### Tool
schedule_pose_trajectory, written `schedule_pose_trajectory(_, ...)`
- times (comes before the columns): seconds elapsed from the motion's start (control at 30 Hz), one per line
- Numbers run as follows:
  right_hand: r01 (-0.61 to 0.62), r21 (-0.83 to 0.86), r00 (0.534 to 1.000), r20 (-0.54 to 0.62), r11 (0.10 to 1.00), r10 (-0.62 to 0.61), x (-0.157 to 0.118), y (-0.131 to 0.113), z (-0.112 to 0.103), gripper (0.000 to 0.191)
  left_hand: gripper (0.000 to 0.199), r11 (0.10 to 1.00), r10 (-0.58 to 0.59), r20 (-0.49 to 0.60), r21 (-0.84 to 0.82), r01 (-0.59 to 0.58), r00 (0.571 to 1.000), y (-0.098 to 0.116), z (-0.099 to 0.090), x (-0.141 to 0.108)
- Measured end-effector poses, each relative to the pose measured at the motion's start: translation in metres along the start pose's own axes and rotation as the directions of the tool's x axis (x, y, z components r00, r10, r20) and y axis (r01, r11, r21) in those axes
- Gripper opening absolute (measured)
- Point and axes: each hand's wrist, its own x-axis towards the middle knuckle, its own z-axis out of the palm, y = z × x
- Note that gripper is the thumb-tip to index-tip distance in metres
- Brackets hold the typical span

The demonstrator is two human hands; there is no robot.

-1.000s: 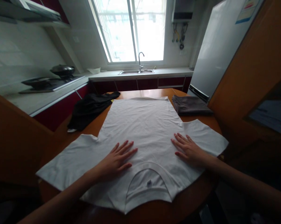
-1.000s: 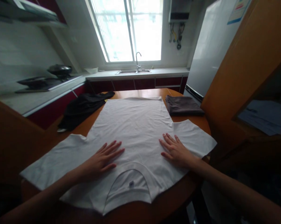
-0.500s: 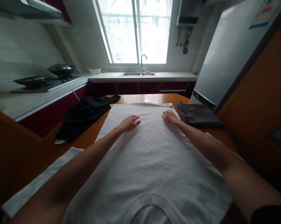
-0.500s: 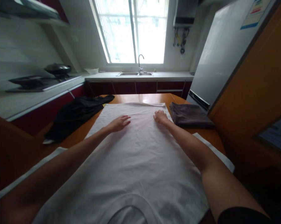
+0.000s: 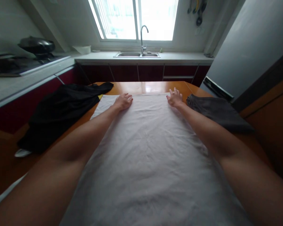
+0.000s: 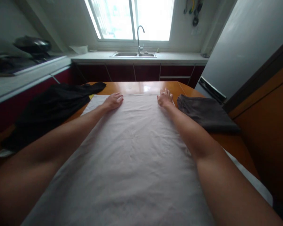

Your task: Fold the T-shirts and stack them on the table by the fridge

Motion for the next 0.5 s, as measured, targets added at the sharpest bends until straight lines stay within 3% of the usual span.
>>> schedule_pose_trajectory(0.07, 0.087, 0.029, 0.996, 0.013, 0.996, -0.087, -0.004, -0.012, 0.005, 0.056, 0.054, 1.000, 0.017, 0.012, -0.007, -0.017, 1.000, 0.010, 0.005, 0.002)
schedule_pose_trajectory(0.13, 0.158, 0.056, 0.982, 0.100, 0.986, -0.163, -0.008, -0.024, 0.009, 0.057, 0.058, 0.999, 0.051, 0.092, -0.012, -0.050, 0.994, 0.025, 0.006, 0.000)
schedule_pose_trajectory(0.2, 0.172, 0.072, 0.970, 0.159, 0.982, -0.182, -0.010, -0.031, 0.010, 0.058, 0.063, 0.997, 0.073, 0.181, -0.010, -0.072, 0.981, 0.038, 0.005, -0.003)
schedule_pose_trajectory(0.27, 0.147, 0.077, 0.976, 0.152, 0.986, -0.157, -0.009, -0.031, 0.009, 0.060, 0.065, 0.997, 0.070, 0.173, -0.003, -0.071, 0.982, 0.041, 0.000, -0.006)
schedule_pose_trajectory(0.37, 0.050, 0.071, 0.996, 0.069, 0.996, -0.055, -0.008, -0.022, 0.005, 0.060, 0.065, 1.000, -0.011, 0.027, 0.028, 0.010, 1.000, 0.021, -0.008, -0.009)
schedule_pose_trajectory(0.43, -0.047, 0.060, 0.998, 0.041, 0.997, 0.045, -0.007, -0.013, 0.006, 0.061, 0.065, 0.991, -0.111, -0.049, 0.065, 0.114, 0.993, -0.007, -0.011, -0.013)
schedule_pose_trajectory(0.5, -0.120, 0.053, 0.992, 0.051, 0.991, 0.117, -0.008, -0.006, 0.009, 0.062, 0.068, 0.984, -0.140, -0.079, 0.097, 0.147, 0.987, -0.037, -0.012, -0.019)
